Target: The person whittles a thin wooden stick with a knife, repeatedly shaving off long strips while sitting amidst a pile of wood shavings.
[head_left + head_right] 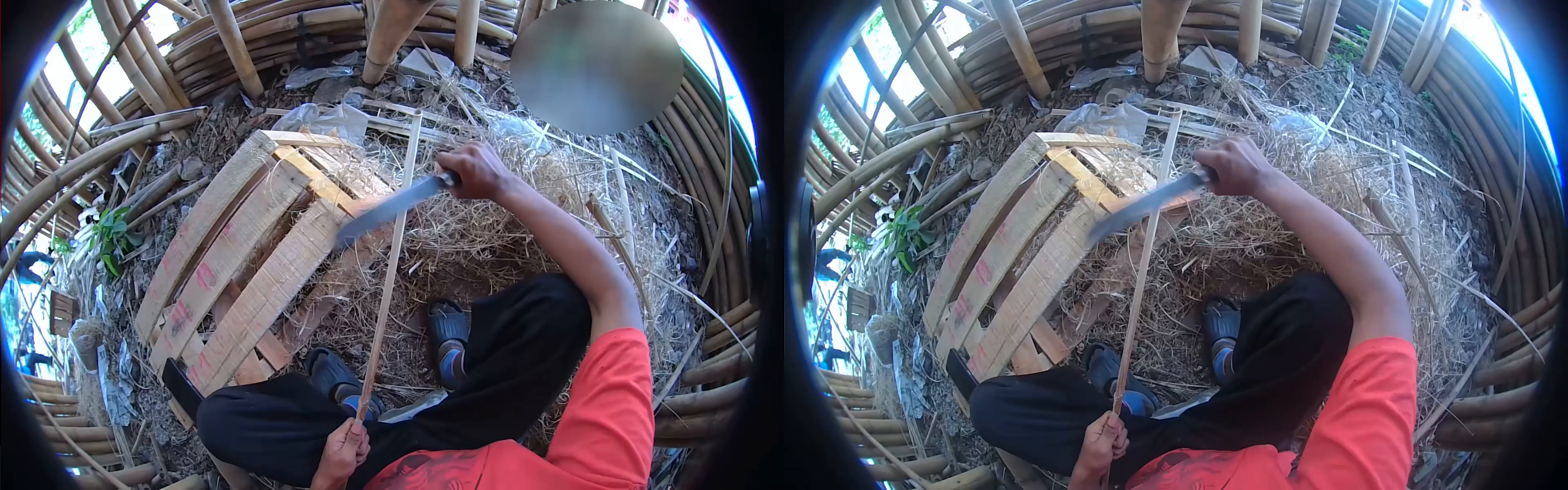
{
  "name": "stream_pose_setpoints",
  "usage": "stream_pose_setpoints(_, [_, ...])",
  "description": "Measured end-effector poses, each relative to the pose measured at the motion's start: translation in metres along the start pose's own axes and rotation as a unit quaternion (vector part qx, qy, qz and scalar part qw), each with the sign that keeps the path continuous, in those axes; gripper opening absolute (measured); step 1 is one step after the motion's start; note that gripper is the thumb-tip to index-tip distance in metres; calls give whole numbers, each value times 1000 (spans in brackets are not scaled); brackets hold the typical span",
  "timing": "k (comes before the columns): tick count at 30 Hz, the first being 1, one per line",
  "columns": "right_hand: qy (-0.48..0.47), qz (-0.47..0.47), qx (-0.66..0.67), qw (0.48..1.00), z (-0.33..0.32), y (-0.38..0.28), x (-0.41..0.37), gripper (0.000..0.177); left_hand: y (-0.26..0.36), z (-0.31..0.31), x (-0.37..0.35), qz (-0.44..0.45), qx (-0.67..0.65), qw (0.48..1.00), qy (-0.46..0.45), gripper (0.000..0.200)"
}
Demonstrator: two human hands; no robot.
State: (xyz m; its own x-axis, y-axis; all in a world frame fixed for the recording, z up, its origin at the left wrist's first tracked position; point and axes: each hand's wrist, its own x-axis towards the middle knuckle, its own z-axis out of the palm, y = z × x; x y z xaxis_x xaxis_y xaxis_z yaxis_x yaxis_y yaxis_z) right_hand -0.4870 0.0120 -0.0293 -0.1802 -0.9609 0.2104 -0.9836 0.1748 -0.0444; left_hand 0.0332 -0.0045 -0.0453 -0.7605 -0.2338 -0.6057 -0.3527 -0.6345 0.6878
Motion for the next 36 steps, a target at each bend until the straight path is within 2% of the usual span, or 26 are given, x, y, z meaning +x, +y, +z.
stream_pose_setpoints(1, [-3, 145, 9, 989, 4, 15, 4, 15, -2, 0, -2, 3, 1, 1000, 0, 32])
stream_pose_setpoints(2, [-8, 292, 21, 956, 11, 44, 3, 15, -4, -1, -6, 9, 5, 1000, -2, 32])
stream_pose_setpoints(3, [-12, 432, 30, 901, 12, 69, 2, 17, -6, -1, -7, 17, 8, 1000, -6, 32])
stream_pose_setpoints(4, [-18, 480, 11, 877, -19, 73, -2, 23, -7, -2, -9, 24, 9, 1000, -7, 32])
stream_pose_setpoints(6, [68, 480, 16, 874, -22, 88, -11, 28, -3, -1, -6, 20, 9, 1000, 17, 32])
stream_pose_setpoints(8, [134, 470, 80, 869, -7, 80, -12, 27, -6, 2, -3, 28, -1, 999, 23, 32])
stream_pose_setpoints(9, [121, 465, 140, 866, -7, 65, -11, 27, -7, 0, -1, 35, -6, 999, 19, 32])
stream_pose_setpoints(12, [162, 313, 164, 921, 2, 35, -15, 18, -8, 0, 0, 39, 10, 999, 26, 32])
stream_pose_setpoints(15, [153, 83, 152, 973, -1, 4, -19, 9, -10, 2, 4, 40, 31, 998, 34, 32])
stream_pose_setpoints(16, [130, 1, 112, 985, -10, -12, -19, 9, -11, 2, 4, 42, 37, 998, 37, 32])
stream_pose_setpoints(18, [107, -143, 92, 980, -7, -35, -18, 15, -5, 4, 8, 37, 34, 998, 35, 31])
stream_pose_setpoints(20, [84, -213, 85, 970, 3, -45, -18, 11, 0, 7, 10, 32, 35, 998, 30, 32])
stream_pose_setpoints(23, [-33, 12, 26, 999, 7, -32, -14, 7, 1, 10, 11, 27, 40, 999, 21, 32])
stream_pose_setpoints(24, [-64, 133, -19, 989, 3, -19, -10, 7, -1, 7, 10, 28, 35, 999, 20, 31])
stream_pose_setpoints(25, [-106, 300, 75, 945, -20, -15, -5, 11, -3, 5, 8, 25, 29, 999, 20, 31])
stream_pose_setpoints(27, [-56, 402, 87, 910, -20, 27, -15, 19, -5, 5, 8, 25, 33, 999, 25, 30])
stream_pose_setpoints(29, [2, 447, 104, 889, -7, 67, -30, 27, -1, 6, 12, 32, 39, 998, 29, 30])
stream_pose_setpoints(30, [44, 463, 102, 880, -4, 67, -33, 29, 3, 9, 12, 31, 40, 998, 32, 31])
stream_pose_setpoints(33, [129, 451, 224, 854, 2, 53, -44, 30, 5, 14, 14, 16, 47, 997, 56, 31])
stream_pose_setpoints(36, [133, 357, 206, 902, -5, 24, -41, 31, 9, 17, 20, 40, 69, 995, 66, 30])
